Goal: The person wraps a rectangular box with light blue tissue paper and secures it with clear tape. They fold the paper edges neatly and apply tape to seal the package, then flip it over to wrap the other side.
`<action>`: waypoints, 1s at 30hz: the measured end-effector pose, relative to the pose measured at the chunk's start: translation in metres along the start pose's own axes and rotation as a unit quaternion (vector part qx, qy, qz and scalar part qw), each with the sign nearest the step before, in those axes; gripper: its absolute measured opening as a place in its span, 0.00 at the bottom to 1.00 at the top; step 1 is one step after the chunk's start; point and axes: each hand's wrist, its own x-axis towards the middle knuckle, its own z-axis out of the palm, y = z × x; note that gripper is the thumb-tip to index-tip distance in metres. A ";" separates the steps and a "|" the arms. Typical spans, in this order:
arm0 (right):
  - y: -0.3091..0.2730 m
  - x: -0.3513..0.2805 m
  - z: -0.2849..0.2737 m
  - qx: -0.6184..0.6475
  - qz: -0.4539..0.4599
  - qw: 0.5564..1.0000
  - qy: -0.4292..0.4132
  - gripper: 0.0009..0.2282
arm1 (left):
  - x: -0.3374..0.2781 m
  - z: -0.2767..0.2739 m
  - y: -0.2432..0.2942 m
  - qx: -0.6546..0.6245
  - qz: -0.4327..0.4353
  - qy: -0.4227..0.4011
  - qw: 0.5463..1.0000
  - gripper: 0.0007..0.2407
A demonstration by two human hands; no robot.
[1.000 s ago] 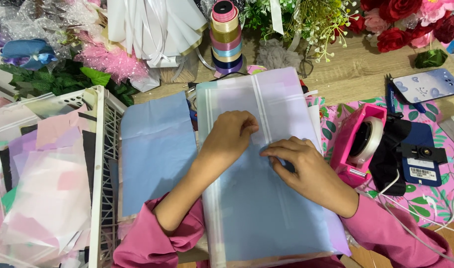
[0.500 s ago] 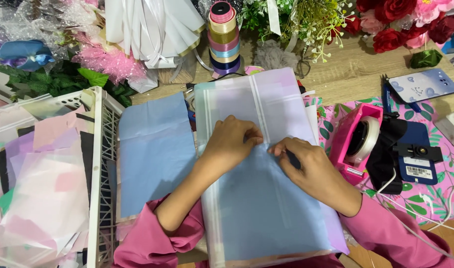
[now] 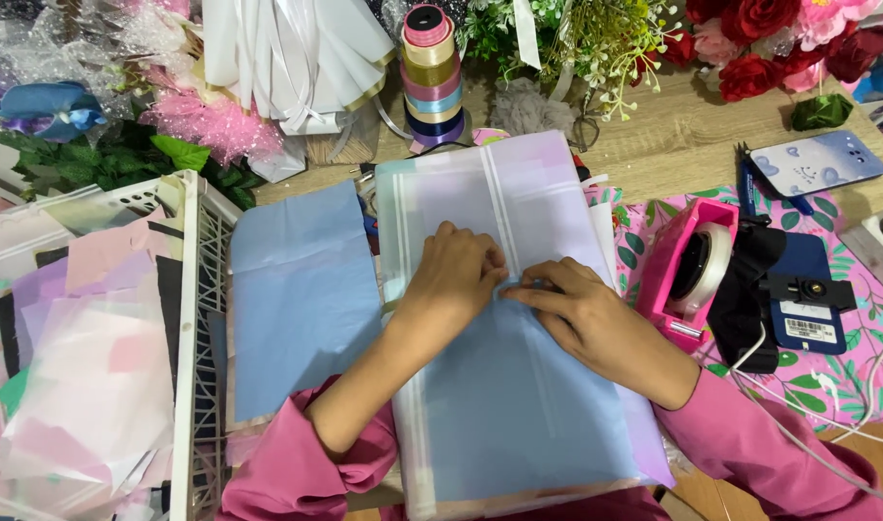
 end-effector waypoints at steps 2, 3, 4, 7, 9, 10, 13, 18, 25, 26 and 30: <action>0.005 -0.004 0.005 -0.025 0.006 1.000 -0.013 0.10 | 0.006 0.013 -0.010 0.007 0.005 0.015 1.000 0.06; 0.008 -0.006 0.008 -0.050 0.013 0.998 -0.025 0.10 | 0.009 0.020 -0.015 0.015 0.011 0.028 0.999 0.05; 0.008 -0.005 0.008 -0.050 0.011 0.998 -0.026 0.10 | 0.004 0.015 -0.010 0.015 0.010 0.030 0.999 0.05; 0.007 -0.005 0.007 -0.061 0.014 0.997 -0.050 0.12 | -0.011 0.008 0.000 0.043 0.021 0.097 0.994 0.08; 0.006 -0.006 0.006 -0.062 0.016 0.996 -0.055 0.11 | -0.017 0.009 -0.001 0.118 0.052 0.236 0.963 0.25; 0.008 -0.005 0.005 -0.062 0.013 0.996 -0.056 0.11 | -0.012 0.019 -0.009 0.118 0.050 0.238 0.963 0.25; 0.008 -0.001 0.000 -0.024 0.028 0.998 -0.045 0.11 | -0.007 0.037 -0.025 0.142 0.081 0.212 0.964 0.05; -0.004 0.008 -0.015 0.051 0.202 0.977 -0.038 0.11 | -0.030 0.023 -0.011 0.095 0.057 0.160 0.981 0.06; -0.073 0.034 -0.020 0.067 0.161 0.978 -0.110 0.14 | -0.100 -0.009 -0.012 0.049 0.084 0.218 0.971 0.11; -0.083 0.037 -0.021 0.047 0.158 0.978 -0.130 0.14 | -0.115 -0.012 -0.015 0.069 0.076 0.242 0.965 0.11; -0.116 0.053 -0.015 0.003 0.125 0.969 -0.214 0.12 | -0.169 -0.022 -0.038 0.041 -0.027 0.267 0.962 0.13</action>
